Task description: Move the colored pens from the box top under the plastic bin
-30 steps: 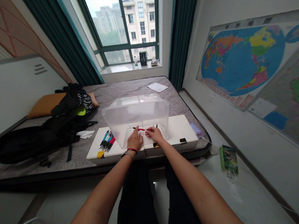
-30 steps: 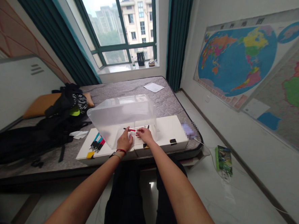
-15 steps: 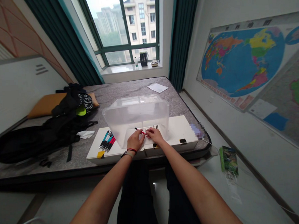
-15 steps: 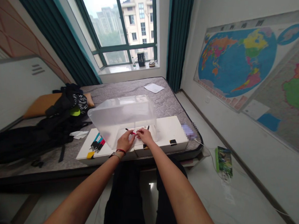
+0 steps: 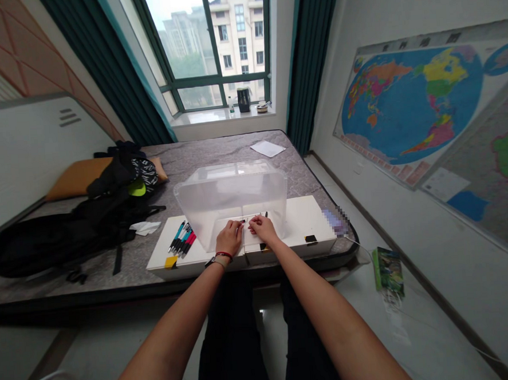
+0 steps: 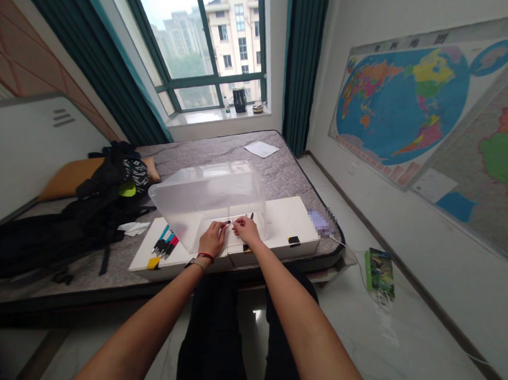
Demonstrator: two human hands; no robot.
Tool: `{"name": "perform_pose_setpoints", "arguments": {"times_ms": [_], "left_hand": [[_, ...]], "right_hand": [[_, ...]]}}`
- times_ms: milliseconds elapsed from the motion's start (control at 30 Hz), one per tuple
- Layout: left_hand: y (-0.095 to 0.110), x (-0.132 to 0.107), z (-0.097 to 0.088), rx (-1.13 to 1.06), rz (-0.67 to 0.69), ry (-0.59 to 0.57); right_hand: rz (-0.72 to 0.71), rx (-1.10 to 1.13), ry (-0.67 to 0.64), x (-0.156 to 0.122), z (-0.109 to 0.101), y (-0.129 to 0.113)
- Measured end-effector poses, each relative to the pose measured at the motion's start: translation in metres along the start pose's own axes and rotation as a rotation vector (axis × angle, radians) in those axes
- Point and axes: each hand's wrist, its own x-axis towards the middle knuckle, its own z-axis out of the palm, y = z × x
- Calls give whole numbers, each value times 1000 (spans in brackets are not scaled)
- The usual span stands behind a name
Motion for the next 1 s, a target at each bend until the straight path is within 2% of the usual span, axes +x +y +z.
{"name": "perform_pose_setpoints", "arguments": {"times_ms": [133, 300, 433, 567, 667, 867, 1000], "left_hand": [[0, 0, 1, 23, -9, 10], [0, -1, 1, 25, -5, 10], [0, -1, 0, 17, 18, -2], [-1, -1, -2, 16, 44, -33], [-1, -1, -4, -5, 54, -45], [0, -1, -6, -41, 70, -59], [1, -1, -4, -31, 31, -22]], "right_hand": [[-46, -124, 38, 1, -1, 3], [-106, -184, 169, -2, -2, 6], [-137, -303, 77, -3, -4, 4], [-174, -330, -36, -5, -4, 2], [-145, -283, -94, -7, -2, 0], [-45, -94, -126, -4, -1, 1], [-25, 15, -21, -2, -2, 3]]}}
